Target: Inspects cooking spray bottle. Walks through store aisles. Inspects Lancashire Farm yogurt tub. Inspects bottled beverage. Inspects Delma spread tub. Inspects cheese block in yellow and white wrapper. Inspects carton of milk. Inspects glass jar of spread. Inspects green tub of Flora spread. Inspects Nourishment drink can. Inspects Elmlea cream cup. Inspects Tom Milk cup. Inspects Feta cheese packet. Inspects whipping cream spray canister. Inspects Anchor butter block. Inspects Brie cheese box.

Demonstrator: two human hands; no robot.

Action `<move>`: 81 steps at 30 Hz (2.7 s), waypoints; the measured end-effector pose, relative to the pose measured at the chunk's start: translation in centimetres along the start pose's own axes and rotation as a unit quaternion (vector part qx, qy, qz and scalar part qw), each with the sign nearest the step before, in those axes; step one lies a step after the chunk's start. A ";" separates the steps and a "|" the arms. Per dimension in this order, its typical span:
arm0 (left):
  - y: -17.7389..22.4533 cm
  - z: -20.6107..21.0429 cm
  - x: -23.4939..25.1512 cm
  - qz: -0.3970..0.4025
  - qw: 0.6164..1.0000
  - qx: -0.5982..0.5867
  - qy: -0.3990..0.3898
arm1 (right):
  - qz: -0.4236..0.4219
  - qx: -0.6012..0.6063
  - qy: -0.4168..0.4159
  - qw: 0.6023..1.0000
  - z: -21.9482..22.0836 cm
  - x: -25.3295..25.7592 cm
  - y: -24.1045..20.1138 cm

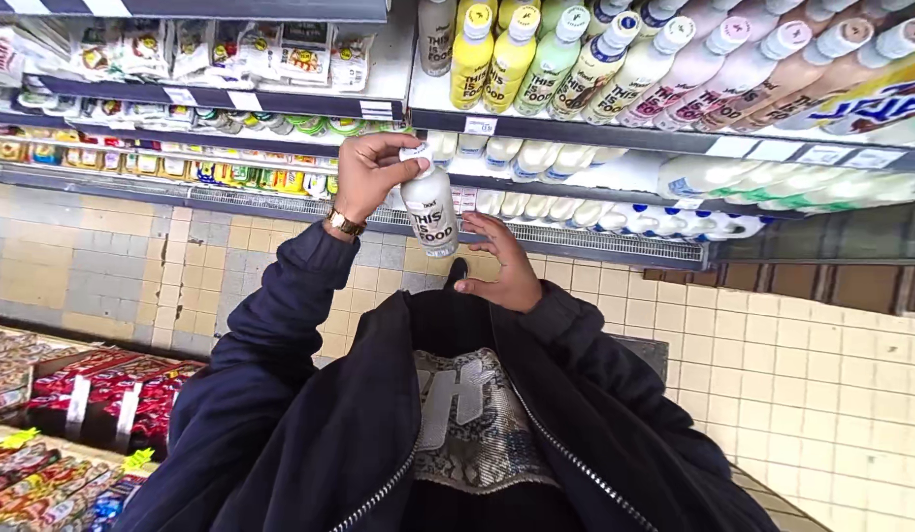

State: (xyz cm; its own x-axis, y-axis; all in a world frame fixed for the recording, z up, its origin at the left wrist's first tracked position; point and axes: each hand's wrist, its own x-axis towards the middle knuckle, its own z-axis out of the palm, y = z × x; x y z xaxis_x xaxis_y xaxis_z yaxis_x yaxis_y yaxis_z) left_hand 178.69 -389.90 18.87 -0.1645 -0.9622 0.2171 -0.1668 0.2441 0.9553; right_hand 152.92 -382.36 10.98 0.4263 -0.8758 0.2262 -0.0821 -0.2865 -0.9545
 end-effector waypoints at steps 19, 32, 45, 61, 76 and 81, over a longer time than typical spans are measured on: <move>0.2 -1.1 -15.2 -0.100 0.980 -0.149 -0.083 | 0.080 0.216 0.055 0.972 12.6 -9.3 -2.1; -5.2 -2.6 -27.4 -0.088 0.954 -0.261 -0.119 | 0.117 0.212 0.055 0.969 16.0 -11.4 -3.7; -5.4 -3.2 -28.5 -0.111 0.945 -0.289 -0.106 | 0.134 0.192 0.050 0.971 17.1 -12.6 -4.1; -6.0 -3.8 -28.2 -0.091 0.944 -0.296 -0.119 | 0.133 0.203 0.058 0.968 17.3 -12.3 -4.2; -6.2 -4.5 -26.9 -0.085 0.945 -0.292 -0.115 | 0.123 0.194 0.051 0.972 17.1 -10.6 -4.0; -6.2 -4.4 -26.2 -0.096 0.943 -0.297 -0.112 | 0.117 0.190 0.053 0.973 16.7 -10.1 -3.6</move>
State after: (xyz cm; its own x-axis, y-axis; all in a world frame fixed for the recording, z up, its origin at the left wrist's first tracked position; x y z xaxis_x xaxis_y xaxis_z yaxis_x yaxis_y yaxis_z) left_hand 188.27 -366.73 8.13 -0.3987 -0.9160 0.0445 0.3491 -0.1067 0.9310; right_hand 163.97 -366.01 8.91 0.3386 -0.9409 -0.0073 0.1826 0.0733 -0.9805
